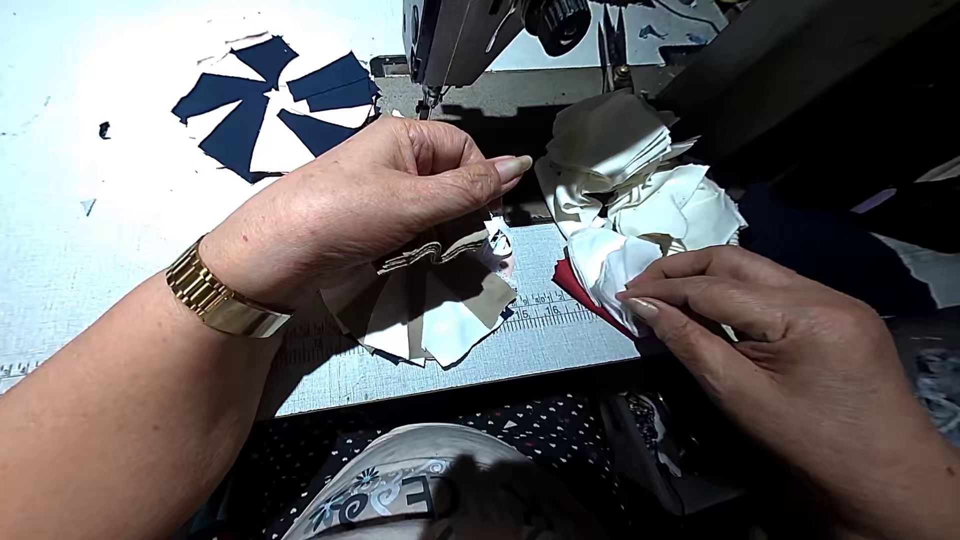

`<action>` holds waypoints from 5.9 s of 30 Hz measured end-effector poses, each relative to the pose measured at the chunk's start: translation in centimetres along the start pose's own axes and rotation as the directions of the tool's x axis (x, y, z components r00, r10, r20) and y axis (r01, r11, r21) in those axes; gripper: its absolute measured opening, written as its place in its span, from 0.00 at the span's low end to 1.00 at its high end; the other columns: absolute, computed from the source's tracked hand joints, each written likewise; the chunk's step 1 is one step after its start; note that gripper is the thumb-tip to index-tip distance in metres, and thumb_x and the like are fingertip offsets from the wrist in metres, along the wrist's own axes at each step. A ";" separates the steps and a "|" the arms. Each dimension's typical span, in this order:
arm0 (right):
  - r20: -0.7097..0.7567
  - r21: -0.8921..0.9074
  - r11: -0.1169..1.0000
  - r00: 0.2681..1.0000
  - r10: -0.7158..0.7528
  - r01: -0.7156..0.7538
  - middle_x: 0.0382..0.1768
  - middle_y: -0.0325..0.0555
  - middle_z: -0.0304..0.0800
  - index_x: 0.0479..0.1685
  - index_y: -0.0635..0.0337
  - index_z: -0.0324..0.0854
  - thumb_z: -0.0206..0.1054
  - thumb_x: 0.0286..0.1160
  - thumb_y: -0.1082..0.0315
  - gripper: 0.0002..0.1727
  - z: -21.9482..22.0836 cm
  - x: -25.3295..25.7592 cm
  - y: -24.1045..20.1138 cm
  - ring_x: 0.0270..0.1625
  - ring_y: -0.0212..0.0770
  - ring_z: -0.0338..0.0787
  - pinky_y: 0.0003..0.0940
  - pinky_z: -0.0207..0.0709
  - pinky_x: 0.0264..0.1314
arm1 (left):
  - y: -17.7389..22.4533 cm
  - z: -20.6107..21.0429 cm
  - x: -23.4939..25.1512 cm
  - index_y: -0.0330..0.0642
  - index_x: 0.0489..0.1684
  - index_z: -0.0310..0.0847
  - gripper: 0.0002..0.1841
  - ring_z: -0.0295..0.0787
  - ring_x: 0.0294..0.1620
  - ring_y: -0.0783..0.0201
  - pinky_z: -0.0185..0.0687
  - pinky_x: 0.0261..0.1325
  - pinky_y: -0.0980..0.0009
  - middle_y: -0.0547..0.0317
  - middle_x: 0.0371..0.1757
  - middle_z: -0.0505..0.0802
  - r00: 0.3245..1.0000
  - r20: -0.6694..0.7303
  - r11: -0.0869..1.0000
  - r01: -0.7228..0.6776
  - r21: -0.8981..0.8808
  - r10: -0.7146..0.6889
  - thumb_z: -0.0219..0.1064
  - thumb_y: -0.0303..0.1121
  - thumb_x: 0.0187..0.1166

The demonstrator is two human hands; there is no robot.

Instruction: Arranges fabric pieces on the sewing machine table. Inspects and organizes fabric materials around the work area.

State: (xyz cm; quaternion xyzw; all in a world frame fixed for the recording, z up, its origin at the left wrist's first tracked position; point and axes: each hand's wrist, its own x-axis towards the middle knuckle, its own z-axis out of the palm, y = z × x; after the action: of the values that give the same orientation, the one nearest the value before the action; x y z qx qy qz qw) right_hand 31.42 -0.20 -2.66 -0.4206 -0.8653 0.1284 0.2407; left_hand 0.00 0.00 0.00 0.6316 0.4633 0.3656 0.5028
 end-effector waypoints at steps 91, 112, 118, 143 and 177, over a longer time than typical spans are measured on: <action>0.249 0.967 0.047 0.967 0.058 -0.252 0.41 0.41 0.94 0.46 0.55 0.89 0.64 0.83 0.69 0.07 3.8 4.7 -5.7 0.44 0.29 0.94 0.25 0.90 0.51 | 0.2 -0.7 -0.2 0.34 0.38 0.84 0.06 0.83 0.30 0.82 0.79 0.33 0.85 0.67 0.28 0.87 0.850 0.366 0.921 -0.387 -0.051 0.378 0.63 0.24 0.85; -0.096 0.494 0.843 0.950 0.297 -0.213 0.29 0.34 0.86 0.49 0.58 0.77 0.76 0.71 0.71 0.14 6.9 4.8 -6.1 0.20 0.24 0.86 0.19 0.85 0.21 | -0.7 -1.8 0.5 0.45 0.20 0.83 0.18 0.72 0.16 0.79 0.66 0.21 0.79 0.69 0.15 0.80 0.991 0.130 0.800 -0.087 0.594 0.011 0.69 0.41 0.83; -0.124 0.220 0.964 0.976 0.180 -0.149 0.28 0.37 0.78 0.45 0.56 0.75 0.77 0.72 0.63 0.15 7.1 5.1 -5.6 0.22 0.27 0.78 0.23 0.76 0.23 | -0.4 -1.2 0.3 0.49 0.26 0.86 0.16 0.79 0.24 0.74 0.75 0.31 0.70 0.70 0.22 0.85 0.996 0.042 0.666 0.025 0.746 -0.085 0.73 0.49 0.79; -0.033 -0.101 0.979 0.983 -0.182 0.178 0.48 0.49 0.80 0.50 0.56 0.93 0.60 0.80 0.48 0.23 6.1 4.5 -4.3 0.46 0.47 0.81 0.44 0.73 0.42 | 0.2 -0.6 -0.1 0.40 0.62 0.77 0.13 0.87 0.35 0.70 0.87 0.41 0.75 0.59 0.37 0.87 0.985 0.086 0.866 0.173 -0.469 -0.150 0.48 0.29 0.90; -0.123 0.085 0.959 0.958 -0.260 0.271 0.46 0.42 0.90 0.41 0.59 0.93 0.66 0.77 0.66 0.10 3.6 4.8 -7.7 0.49 0.26 0.87 0.18 0.81 0.49 | 0.6 1.2 -0.3 0.42 0.79 0.68 0.24 0.76 0.22 0.72 0.76 0.24 0.80 0.58 0.33 0.80 0.950 0.129 0.824 0.311 -0.474 -0.285 0.49 0.20 0.85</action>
State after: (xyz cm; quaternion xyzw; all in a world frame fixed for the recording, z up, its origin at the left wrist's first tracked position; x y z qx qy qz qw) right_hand 21.86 -1.17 -1.00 -0.2942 -0.8918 0.1149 0.3241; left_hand 1.16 -0.63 0.30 0.4131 0.4353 0.3709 0.7087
